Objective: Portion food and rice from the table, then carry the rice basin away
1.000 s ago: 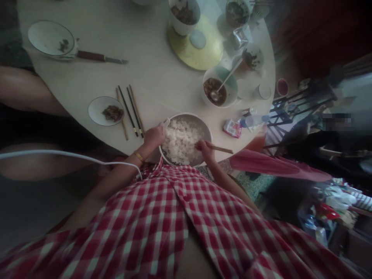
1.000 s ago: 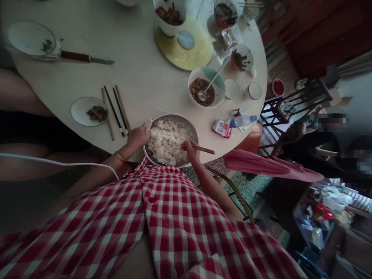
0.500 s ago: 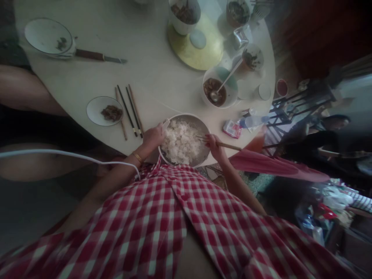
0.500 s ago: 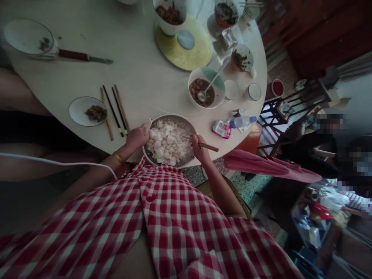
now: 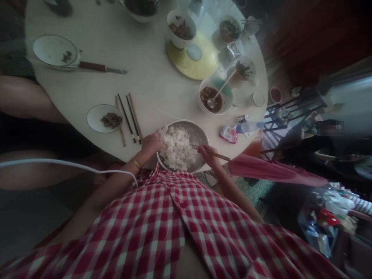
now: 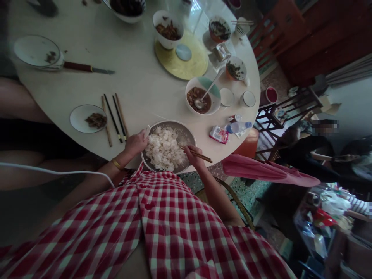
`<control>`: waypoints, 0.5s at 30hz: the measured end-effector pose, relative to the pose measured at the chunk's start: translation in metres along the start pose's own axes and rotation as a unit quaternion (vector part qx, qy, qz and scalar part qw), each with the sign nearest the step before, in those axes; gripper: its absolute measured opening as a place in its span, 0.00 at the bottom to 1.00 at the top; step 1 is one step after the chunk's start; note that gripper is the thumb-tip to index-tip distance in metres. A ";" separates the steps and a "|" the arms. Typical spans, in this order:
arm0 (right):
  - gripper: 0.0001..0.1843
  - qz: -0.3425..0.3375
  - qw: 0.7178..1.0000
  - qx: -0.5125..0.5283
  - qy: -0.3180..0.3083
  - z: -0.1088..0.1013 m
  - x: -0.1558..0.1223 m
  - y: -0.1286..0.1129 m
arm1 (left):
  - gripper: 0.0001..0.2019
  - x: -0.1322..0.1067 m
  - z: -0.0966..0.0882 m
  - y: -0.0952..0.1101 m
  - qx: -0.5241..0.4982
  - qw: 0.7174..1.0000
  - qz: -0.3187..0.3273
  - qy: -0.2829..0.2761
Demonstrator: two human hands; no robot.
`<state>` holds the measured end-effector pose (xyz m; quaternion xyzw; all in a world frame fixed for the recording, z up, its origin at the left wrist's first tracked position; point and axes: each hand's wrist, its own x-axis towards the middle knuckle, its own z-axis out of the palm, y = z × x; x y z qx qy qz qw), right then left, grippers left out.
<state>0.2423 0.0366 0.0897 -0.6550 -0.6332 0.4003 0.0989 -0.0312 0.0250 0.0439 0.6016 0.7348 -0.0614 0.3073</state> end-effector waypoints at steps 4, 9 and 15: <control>0.20 -0.032 0.997 -0.026 0.071 -0.018 -0.012 -0.006 | 0.21 -0.001 -0.001 0.000 0.011 1.000 -0.005 0.000; 0.14 0.072 0.995 -0.006 0.070 0.001 0.002 0.010 | 0.21 0.000 0.001 0.000 0.008 1.000 -0.001 0.005; 0.09 0.225 0.935 0.259 0.094 0.053 0.020 -0.001 | 0.20 0.000 0.000 0.001 -0.008 1.000 -0.004 -0.003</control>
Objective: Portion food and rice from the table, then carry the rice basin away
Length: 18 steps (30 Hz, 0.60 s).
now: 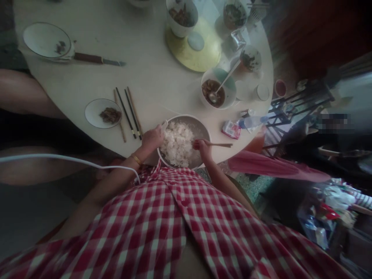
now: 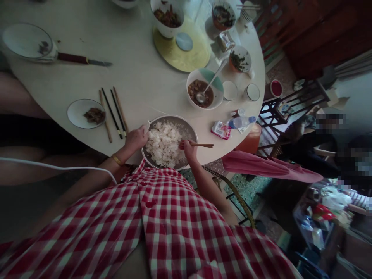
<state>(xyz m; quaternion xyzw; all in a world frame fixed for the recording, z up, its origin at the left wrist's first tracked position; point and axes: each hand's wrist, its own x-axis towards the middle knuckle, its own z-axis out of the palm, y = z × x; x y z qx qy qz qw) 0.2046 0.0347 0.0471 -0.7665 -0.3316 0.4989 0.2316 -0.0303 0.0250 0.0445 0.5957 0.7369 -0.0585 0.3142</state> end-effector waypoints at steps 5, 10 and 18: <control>0.08 -0.034 0.997 0.061 -0.042 0.028 0.002 -0.031 | 0.20 -0.001 -0.004 0.001 0.003 1.000 0.001 -0.003; 0.11 -0.129 0.988 -0.048 -0.069 -0.018 0.002 -0.050 | 0.21 -0.001 -0.005 0.002 -0.007 1.000 -0.005 -0.015; 0.09 -0.010 0.985 -0.159 -0.059 -0.050 -0.014 -0.003 | 0.21 -0.001 -0.001 0.002 -0.023 1.000 -0.007 -0.004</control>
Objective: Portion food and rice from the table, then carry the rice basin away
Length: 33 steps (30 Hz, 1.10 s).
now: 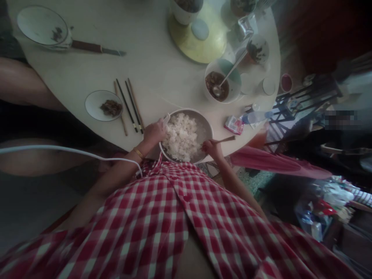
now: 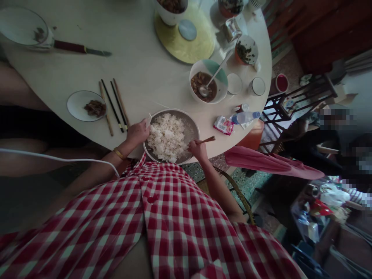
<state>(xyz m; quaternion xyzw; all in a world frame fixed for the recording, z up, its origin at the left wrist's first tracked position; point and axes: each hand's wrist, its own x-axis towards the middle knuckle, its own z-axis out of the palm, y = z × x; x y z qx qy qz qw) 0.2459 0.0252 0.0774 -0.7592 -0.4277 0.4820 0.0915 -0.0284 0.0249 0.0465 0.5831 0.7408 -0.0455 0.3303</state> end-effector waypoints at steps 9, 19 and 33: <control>0.07 0.147 0.961 0.234 -0.008 0.054 -0.001 -0.013 | 0.21 0.002 0.001 -0.002 0.016 1.000 0.014 0.011; 0.11 -0.064 0.985 0.156 -0.047 0.027 0.009 -0.060 | 0.21 0.004 -0.001 -0.002 0.025 0.999 0.017 0.012; 0.14 -0.178 0.952 -0.090 -0.231 0.036 -0.046 -0.016 | 0.21 0.003 -0.003 -0.002 0.052 0.998 0.012 -0.015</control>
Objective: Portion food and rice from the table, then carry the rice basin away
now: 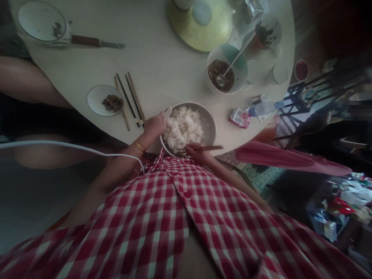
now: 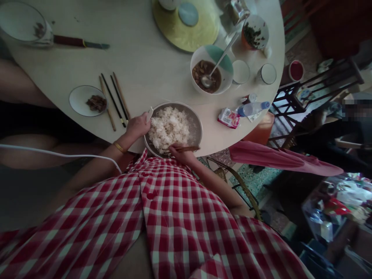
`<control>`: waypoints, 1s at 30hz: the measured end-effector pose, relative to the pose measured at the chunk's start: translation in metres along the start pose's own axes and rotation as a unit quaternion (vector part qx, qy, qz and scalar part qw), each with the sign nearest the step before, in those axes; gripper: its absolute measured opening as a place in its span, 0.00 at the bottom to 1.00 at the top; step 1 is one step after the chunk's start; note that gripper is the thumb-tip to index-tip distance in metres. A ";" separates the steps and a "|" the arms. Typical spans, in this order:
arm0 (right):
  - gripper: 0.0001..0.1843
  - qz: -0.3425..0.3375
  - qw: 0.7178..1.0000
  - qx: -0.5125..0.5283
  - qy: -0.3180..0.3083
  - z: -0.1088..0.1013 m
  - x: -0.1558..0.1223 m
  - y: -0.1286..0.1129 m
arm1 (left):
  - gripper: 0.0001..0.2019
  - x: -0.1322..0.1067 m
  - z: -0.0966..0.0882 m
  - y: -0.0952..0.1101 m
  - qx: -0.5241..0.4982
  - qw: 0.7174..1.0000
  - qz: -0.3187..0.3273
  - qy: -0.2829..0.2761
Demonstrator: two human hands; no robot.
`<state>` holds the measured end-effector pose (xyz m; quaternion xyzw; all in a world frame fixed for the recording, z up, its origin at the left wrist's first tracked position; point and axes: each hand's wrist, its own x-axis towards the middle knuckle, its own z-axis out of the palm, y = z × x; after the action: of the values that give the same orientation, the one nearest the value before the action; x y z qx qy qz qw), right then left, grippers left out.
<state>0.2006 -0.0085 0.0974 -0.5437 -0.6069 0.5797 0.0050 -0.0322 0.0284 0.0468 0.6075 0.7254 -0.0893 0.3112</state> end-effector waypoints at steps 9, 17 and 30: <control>0.16 -0.089 0.966 -0.241 -0.009 -0.006 0.014 0.024 | 0.23 -0.001 -0.009 -0.006 0.039 0.997 0.045 -0.040; 0.16 -0.015 0.984 -0.161 0.071 -0.064 0.017 -0.011 | 0.22 0.009 -0.008 -0.006 0.033 0.998 0.040 -0.042; 0.11 -0.149 0.955 -0.237 -0.101 -0.028 0.028 0.022 | 0.22 0.011 -0.007 -0.004 0.010 0.999 0.024 -0.020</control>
<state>0.2215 0.0239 0.0733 -0.3713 -0.7986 0.4633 -0.0989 -0.0394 0.0399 0.0449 0.6259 0.7033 -0.1012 0.3215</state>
